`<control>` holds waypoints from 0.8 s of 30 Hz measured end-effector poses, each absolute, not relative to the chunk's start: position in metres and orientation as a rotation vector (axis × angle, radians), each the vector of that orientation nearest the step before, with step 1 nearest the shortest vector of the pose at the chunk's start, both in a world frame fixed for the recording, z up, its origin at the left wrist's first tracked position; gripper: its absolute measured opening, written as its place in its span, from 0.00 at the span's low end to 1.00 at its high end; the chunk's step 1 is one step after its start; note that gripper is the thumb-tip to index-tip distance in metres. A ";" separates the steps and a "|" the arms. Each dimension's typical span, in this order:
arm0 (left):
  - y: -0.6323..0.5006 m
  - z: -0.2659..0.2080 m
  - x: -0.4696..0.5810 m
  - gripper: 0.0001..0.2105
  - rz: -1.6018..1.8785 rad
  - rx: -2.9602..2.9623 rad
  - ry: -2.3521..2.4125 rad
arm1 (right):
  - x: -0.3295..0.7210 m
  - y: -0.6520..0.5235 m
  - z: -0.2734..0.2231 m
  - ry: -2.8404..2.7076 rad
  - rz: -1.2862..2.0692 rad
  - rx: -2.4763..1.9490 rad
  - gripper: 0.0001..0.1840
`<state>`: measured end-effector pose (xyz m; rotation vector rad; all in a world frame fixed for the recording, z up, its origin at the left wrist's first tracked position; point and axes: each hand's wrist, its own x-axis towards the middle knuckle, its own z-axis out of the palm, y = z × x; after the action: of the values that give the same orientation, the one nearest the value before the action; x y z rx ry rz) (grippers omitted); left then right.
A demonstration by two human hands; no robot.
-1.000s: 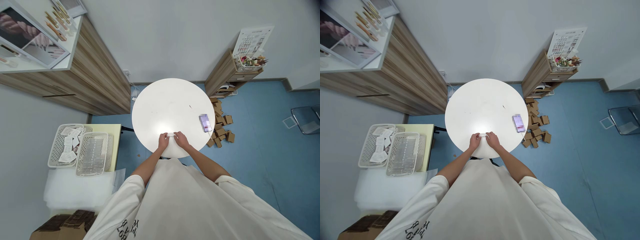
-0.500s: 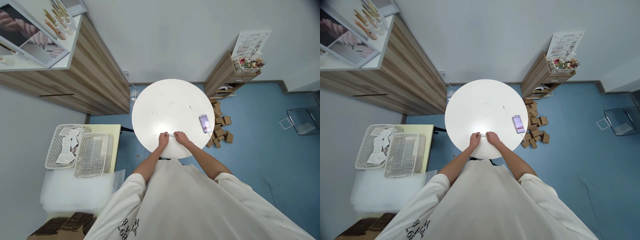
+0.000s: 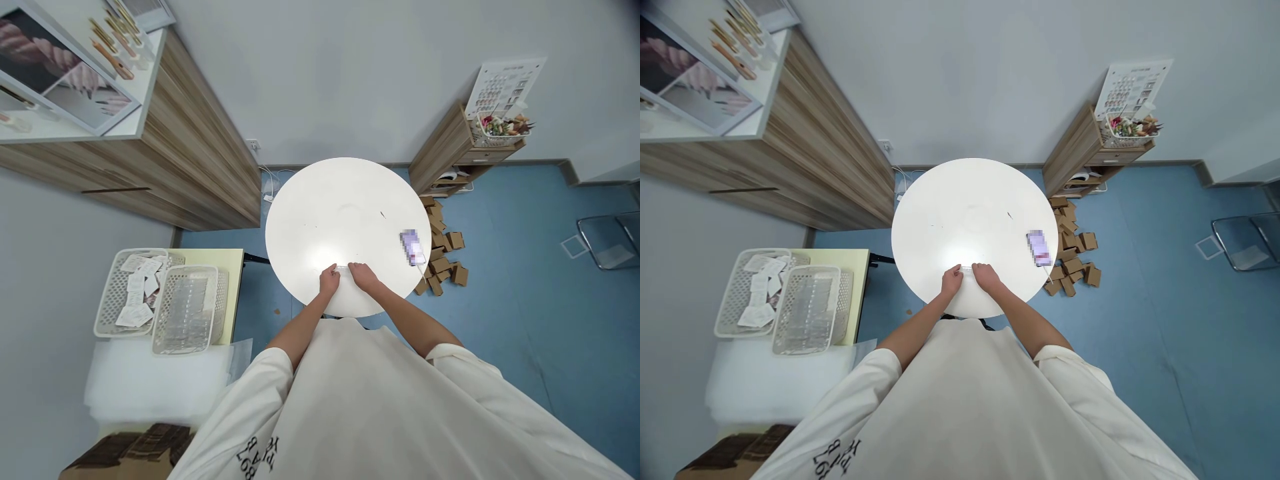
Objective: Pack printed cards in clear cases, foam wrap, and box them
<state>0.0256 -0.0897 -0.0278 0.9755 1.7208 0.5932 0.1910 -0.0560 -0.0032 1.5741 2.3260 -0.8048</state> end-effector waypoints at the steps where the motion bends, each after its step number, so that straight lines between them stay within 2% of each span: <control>1: -0.091 -0.031 0.026 0.22 0.599 0.974 1.716 | 0.191 -0.055 -0.004 2.318 -0.815 1.593 0.11; 6: -0.097 -0.045 0.021 0.32 0.577 0.968 1.680 | 0.194 -0.047 -0.008 2.277 -1.090 1.903 0.22; 9: -0.101 -0.048 0.017 0.33 0.548 0.985 1.669 | 0.199 -0.050 -0.017 2.153 -1.255 2.117 0.26; 11: -0.104 -0.049 0.014 0.30 0.518 0.985 1.687 | 0.202 -0.058 -0.024 2.067 -1.334 2.187 0.26; 18: -0.115 -0.045 0.016 0.22 0.473 0.971 1.648 | 0.206 -0.091 -0.042 1.885 -1.574 2.248 0.15; 24: -0.104 -0.036 0.021 0.25 0.476 0.990 1.585 | 0.197 -0.088 -0.042 1.903 -1.716 2.244 0.21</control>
<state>0.0213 -0.1043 -0.0361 0.9904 1.5853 0.4755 0.1973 -0.0876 -0.0418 2.2442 1.9026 -1.7158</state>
